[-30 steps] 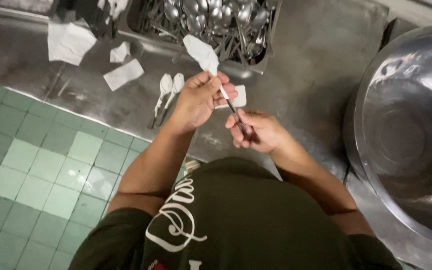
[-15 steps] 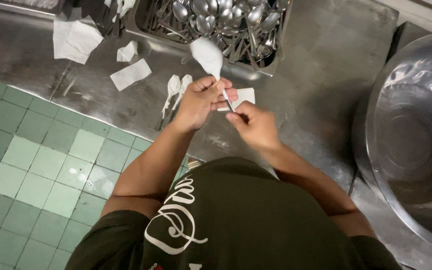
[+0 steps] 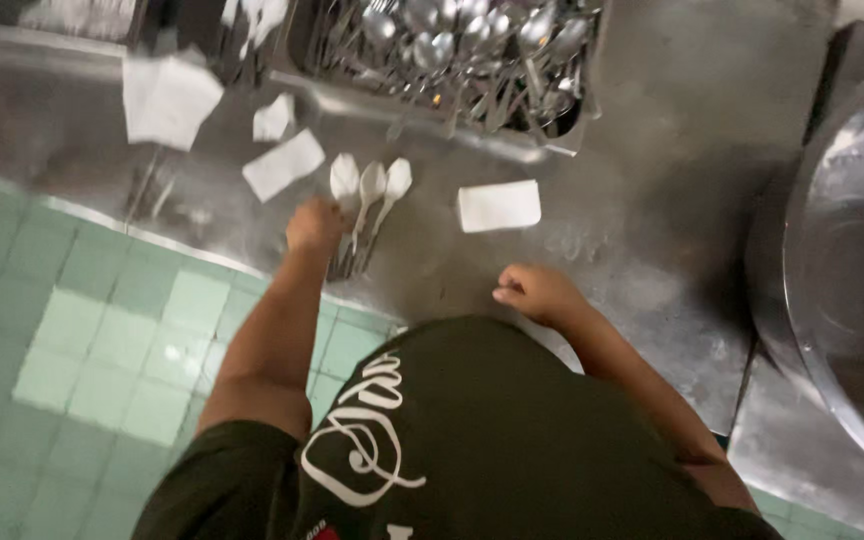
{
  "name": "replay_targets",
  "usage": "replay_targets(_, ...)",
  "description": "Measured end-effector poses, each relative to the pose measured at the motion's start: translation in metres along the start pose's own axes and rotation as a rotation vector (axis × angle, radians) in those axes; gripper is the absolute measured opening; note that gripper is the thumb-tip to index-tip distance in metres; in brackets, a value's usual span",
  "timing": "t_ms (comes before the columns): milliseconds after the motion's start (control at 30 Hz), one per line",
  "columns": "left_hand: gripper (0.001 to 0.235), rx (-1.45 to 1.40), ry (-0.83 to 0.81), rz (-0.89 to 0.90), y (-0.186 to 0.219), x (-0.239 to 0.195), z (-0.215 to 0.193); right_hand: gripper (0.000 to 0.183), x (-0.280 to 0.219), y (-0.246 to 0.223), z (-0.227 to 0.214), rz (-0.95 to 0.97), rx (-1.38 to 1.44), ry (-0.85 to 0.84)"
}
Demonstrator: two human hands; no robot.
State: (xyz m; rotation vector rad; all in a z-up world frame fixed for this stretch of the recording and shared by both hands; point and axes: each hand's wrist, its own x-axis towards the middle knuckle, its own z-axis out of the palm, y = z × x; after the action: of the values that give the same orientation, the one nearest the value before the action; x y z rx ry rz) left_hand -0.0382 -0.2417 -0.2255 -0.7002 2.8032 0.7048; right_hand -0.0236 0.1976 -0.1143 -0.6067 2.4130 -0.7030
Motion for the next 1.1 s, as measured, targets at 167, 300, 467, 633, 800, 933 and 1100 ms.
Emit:
replay_targets(167,0.034,0.201,0.044,0.012,0.017,-0.02,-0.006,0.033,-0.007,0.057,0.034,0.102,-0.142,0.085)
replay_targets(300,0.034,0.237,0.028,0.044,0.05,-0.025,-0.039,0.035,-0.026,0.079,0.042,0.251,-0.105,0.127)
replay_targets(467,0.031,-0.062,0.646,0.721,0.109,0.026,-0.033,0.034,-0.048,0.083,0.046,0.473,0.173,0.052)
replay_targets(633,0.026,-0.062,0.167,0.386,0.141,0.093,0.005,0.036,-0.054,0.083,0.053,0.334,0.092,0.166)
replay_targets(800,0.025,-0.407,-0.082,-0.039,0.162,0.151,-0.046,0.035,-0.074,0.084,0.045,0.298,0.118,0.223)
replay_targets(933,0.024,0.134,0.43,0.223,0.176,0.134,-0.118,0.035,-0.092,0.085,0.044,0.403,0.266,0.179)
replay_targets(1100,0.019,-0.103,0.541,0.334,0.172,0.085,-0.125,0.038,-0.1,0.083,0.011,0.32,0.299,0.21)
